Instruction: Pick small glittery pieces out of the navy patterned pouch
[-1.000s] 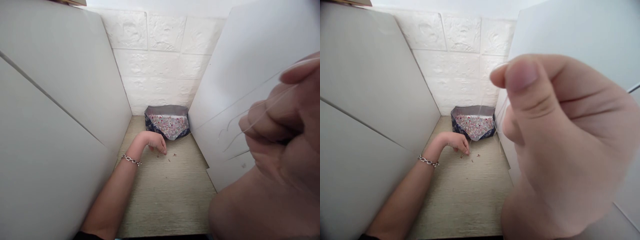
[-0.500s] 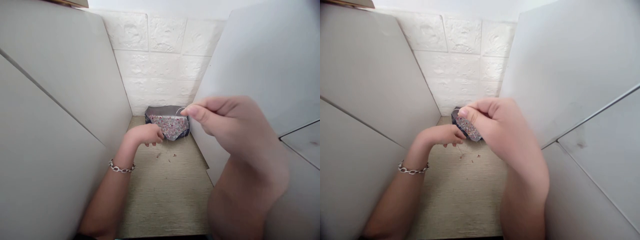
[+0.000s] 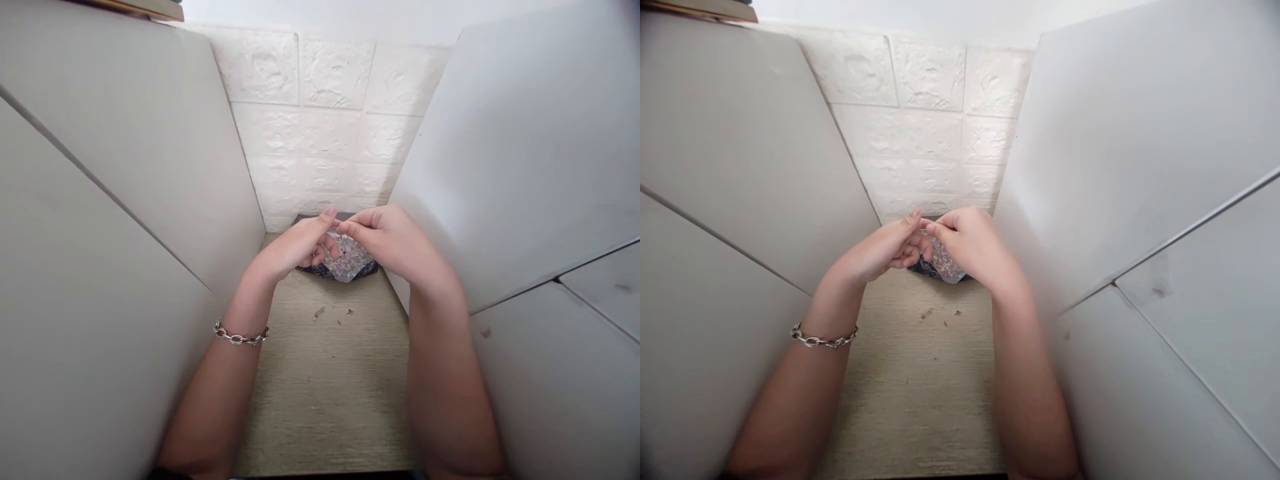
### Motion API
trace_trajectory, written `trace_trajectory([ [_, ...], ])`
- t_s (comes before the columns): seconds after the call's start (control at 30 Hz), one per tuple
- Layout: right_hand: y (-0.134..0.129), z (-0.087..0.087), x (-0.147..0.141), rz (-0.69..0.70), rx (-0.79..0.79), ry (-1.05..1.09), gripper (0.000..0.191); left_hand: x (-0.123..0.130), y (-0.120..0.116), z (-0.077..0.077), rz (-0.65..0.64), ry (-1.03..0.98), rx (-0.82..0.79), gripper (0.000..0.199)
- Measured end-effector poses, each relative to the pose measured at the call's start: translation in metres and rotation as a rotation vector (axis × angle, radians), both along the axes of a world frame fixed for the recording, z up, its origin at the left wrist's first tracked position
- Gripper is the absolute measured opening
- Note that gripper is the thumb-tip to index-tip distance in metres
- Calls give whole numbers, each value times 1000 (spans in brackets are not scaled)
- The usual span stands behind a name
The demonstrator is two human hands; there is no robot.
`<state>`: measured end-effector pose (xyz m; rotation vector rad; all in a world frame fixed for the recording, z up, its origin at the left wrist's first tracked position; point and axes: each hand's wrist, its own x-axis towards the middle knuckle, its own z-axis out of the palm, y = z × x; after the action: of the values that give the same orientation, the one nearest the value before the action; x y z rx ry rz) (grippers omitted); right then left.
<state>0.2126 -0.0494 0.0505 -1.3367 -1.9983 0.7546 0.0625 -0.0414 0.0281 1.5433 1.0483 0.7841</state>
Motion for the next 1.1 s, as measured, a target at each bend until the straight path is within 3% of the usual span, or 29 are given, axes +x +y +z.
trace_trajectory([
  [0.2,6,-5,0,-73,54,16,28,-4,0,2,-19,219,119,38],
  [0.37,8,-8,0,-131,106,55,25,-13,8,-8,148,677,256,34],
  [0.43,9,-9,-2,-119,124,61,26,-14,10,-10,203,751,335,30],
  [0.57,13,-14,-7,-74,141,102,29,-5,11,-9,309,478,420,31],
  [0.7,20,-20,-14,-63,125,206,28,8,11,-10,192,-36,170,31],
  [0.8,25,-25,-15,-53,134,262,29,13,11,-14,142,-259,5,28],
  [0.97,34,-34,-16,-52,92,415,26,11,16,-19,160,-264,-7,19],
  [1.1,48,-56,-21,-11,-206,752,22,8,21,-22,232,-157,45,15],
])
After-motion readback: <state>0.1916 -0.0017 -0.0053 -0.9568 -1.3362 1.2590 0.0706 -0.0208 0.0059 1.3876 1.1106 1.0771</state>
